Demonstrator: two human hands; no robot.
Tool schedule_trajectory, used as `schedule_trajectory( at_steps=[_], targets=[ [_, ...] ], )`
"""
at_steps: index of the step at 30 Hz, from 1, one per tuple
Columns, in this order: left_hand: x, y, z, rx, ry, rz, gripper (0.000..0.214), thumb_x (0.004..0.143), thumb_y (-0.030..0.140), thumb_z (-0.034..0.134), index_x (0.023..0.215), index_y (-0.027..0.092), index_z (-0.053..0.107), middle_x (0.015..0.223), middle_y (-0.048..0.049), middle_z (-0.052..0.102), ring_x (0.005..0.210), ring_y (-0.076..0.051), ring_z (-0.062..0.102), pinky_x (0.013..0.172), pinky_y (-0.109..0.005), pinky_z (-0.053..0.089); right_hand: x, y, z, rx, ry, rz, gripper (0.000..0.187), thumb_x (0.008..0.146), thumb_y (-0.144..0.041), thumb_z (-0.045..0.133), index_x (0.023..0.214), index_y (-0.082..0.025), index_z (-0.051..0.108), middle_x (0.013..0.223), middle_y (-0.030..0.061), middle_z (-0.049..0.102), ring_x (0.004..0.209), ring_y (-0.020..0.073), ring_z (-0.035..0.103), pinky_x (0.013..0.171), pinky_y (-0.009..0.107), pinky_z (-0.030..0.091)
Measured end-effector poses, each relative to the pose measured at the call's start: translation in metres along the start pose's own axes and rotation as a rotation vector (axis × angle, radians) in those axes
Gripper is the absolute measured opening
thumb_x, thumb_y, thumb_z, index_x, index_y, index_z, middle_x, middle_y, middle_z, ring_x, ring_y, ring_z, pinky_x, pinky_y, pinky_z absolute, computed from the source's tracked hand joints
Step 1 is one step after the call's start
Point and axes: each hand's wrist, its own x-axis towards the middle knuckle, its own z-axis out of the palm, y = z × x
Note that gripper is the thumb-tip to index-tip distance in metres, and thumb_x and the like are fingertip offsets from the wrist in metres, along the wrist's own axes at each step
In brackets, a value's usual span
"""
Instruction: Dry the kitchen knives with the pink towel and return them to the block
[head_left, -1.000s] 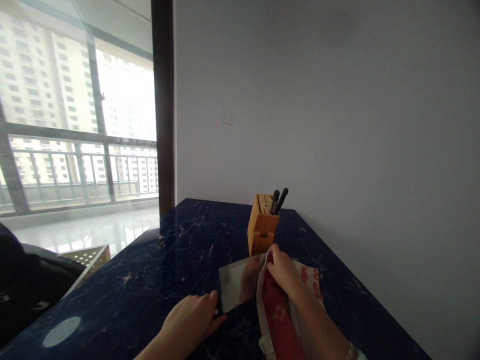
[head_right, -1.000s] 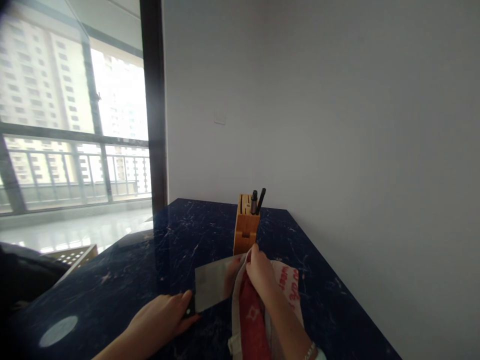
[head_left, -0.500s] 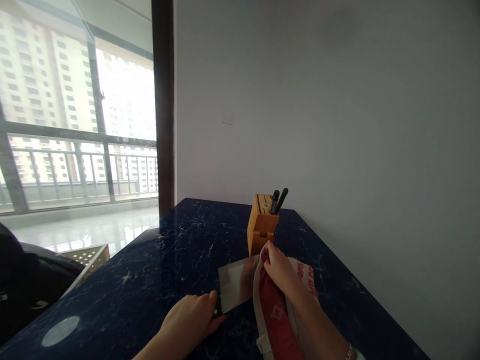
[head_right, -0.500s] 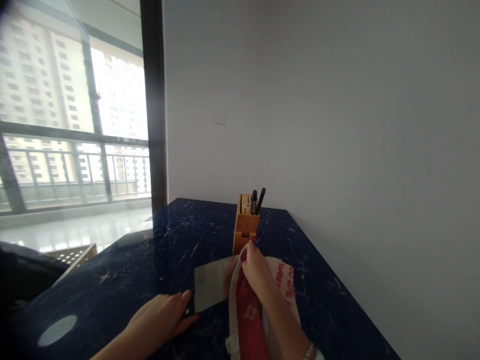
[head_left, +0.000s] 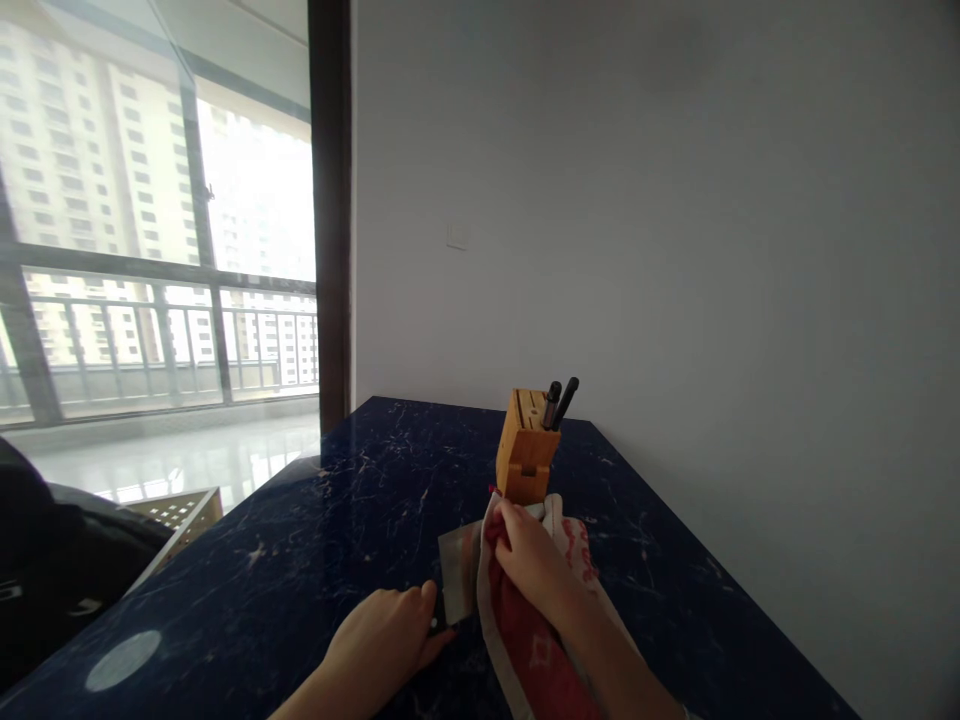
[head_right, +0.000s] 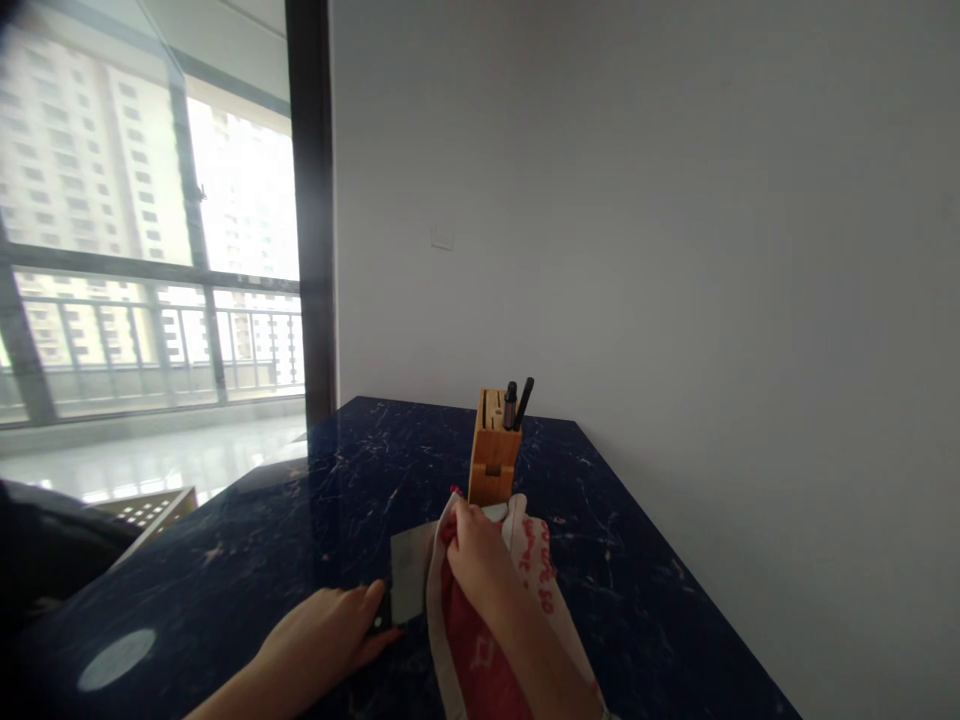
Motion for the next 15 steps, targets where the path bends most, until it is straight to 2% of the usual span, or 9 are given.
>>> schedule_trajectory(
  at_steps=[6, 11, 15],
  targets=[
    [0.000, 0.003, -0.002, 0.024, 0.005, 0.028, 0.037, 0.084, 0.046, 0.037, 0.088, 0.016, 0.058, 0.074, -0.0098, 0.069, 0.065, -0.032, 0.066, 0.054, -0.042, 0.051, -0.003, -0.010, -0.002, -0.017, 0.072, 0.059, 0.029, 0.075, -0.004, 0.036, 0.094, -0.018, 0.052, 0.096, 0.0076, 0.060, 0.091, 0.0159, 0.055, 0.081, 0.026, 0.038],
    [-0.001, 0.005, -0.003, 0.011, -0.011, 0.039, 0.029, 0.082, 0.037, 0.041, 0.091, 0.016, 0.058, 0.077, -0.0101, 0.069, 0.067, -0.030, 0.066, 0.057, -0.040, 0.052, -0.017, -0.039, 0.009, 0.045, 0.014, -0.073, 0.029, 0.077, -0.005, 0.034, 0.093, -0.020, 0.053, 0.098, 0.0050, 0.058, 0.092, 0.0145, 0.053, 0.081, 0.024, 0.038],
    [-0.002, 0.005, -0.004, -0.022, -0.008, 0.096, 0.025, 0.082, 0.026, 0.039, 0.095, 0.016, 0.057, 0.083, -0.0095, 0.069, 0.069, -0.028, 0.066, 0.059, -0.039, 0.052, -0.026, -0.054, 0.008, 0.094, -0.017, -0.165, 0.028, 0.082, -0.009, 0.031, 0.095, -0.023, 0.052, 0.099, 0.0020, 0.058, 0.093, 0.0132, 0.052, 0.080, 0.024, 0.038]
  ],
)
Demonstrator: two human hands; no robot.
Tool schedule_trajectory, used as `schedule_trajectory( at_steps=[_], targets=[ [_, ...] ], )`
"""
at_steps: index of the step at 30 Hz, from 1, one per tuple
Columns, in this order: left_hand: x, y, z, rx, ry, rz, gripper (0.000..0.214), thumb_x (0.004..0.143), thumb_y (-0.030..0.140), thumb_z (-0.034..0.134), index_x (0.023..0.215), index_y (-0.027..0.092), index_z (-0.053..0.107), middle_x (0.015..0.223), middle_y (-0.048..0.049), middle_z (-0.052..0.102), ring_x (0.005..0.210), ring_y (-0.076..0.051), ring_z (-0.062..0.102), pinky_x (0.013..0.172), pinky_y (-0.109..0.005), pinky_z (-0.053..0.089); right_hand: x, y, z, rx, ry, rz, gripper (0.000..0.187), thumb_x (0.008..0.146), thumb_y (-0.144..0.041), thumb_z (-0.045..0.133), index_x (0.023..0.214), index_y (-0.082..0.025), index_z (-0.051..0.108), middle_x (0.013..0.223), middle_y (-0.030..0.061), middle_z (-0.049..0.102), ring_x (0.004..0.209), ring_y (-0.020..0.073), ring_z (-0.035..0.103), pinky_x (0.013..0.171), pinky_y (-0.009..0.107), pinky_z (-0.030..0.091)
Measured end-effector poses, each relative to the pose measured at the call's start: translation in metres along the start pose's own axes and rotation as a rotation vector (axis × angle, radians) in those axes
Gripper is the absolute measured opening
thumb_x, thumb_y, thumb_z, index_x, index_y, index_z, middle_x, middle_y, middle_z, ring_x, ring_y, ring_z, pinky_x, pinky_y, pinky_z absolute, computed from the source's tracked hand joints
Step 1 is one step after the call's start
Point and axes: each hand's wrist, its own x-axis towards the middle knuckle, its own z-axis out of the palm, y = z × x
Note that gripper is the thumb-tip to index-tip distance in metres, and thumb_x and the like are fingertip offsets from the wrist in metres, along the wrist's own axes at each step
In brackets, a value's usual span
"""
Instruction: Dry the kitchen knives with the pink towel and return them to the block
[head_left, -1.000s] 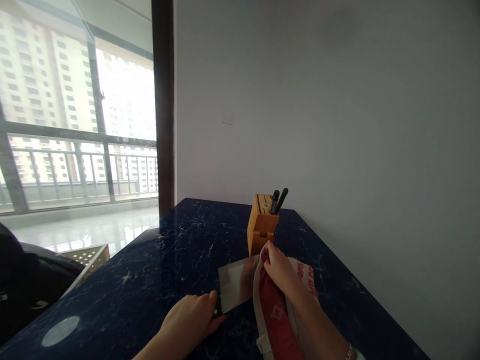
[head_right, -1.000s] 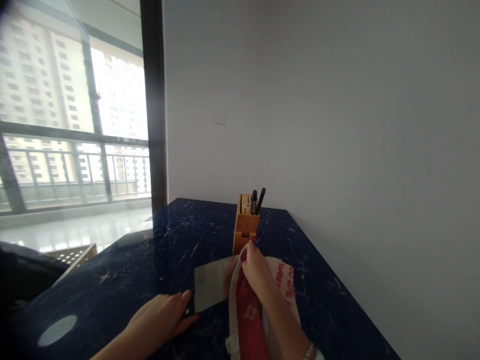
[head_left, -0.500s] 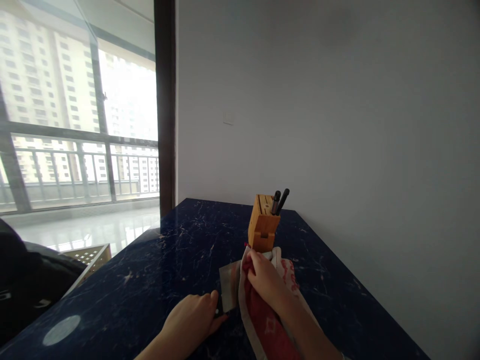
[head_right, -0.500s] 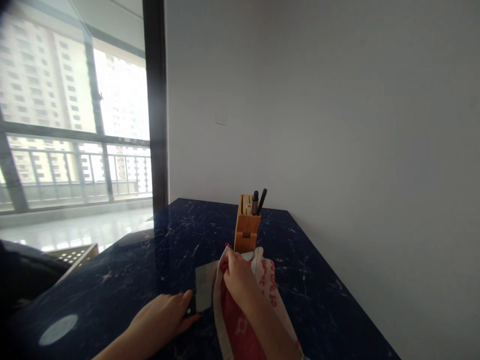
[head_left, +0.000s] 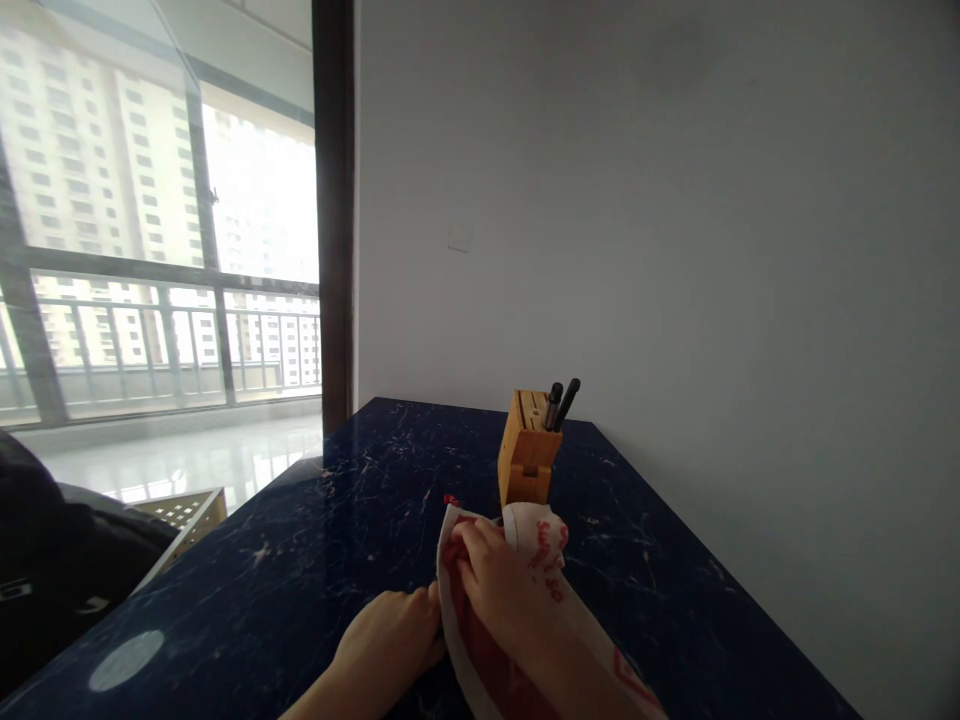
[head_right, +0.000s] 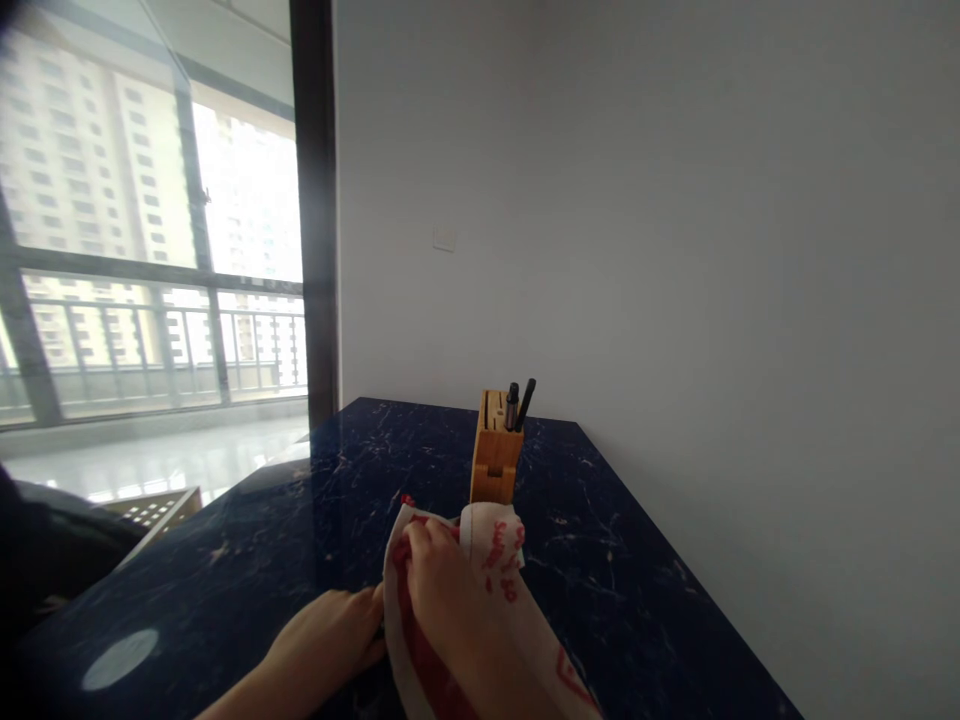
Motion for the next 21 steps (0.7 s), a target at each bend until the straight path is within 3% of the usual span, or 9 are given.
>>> schedule_trajectory(
  at_steps=[14, 21],
  targets=[
    [0.000, 0.001, -0.001, 0.024, -0.023, 0.003, 0.026, 0.083, 0.026, 0.037, 0.094, 0.015, 0.059, 0.083, -0.0106, 0.069, 0.069, -0.027, 0.066, 0.059, -0.036, 0.051, 0.001, 0.000, 0.005, -0.019, 0.034, 0.013, 0.026, 0.079, -0.007, 0.034, 0.089, -0.022, 0.052, 0.095, 0.0019, 0.057, 0.090, 0.0133, 0.052, 0.077, 0.024, 0.037],
    [0.001, -0.001, 0.003, 0.017, -0.031, -0.093, 0.035, 0.083, 0.043, 0.038, 0.094, 0.016, 0.057, 0.079, -0.0110, 0.068, 0.072, -0.029, 0.066, 0.060, -0.037, 0.050, 0.008, 0.027, 0.004, -0.133, 0.030, 0.203, 0.027, 0.071, -0.003, 0.037, 0.087, -0.019, 0.053, 0.089, 0.0038, 0.058, 0.082, 0.0139, 0.054, 0.071, 0.024, 0.036]
  ],
)
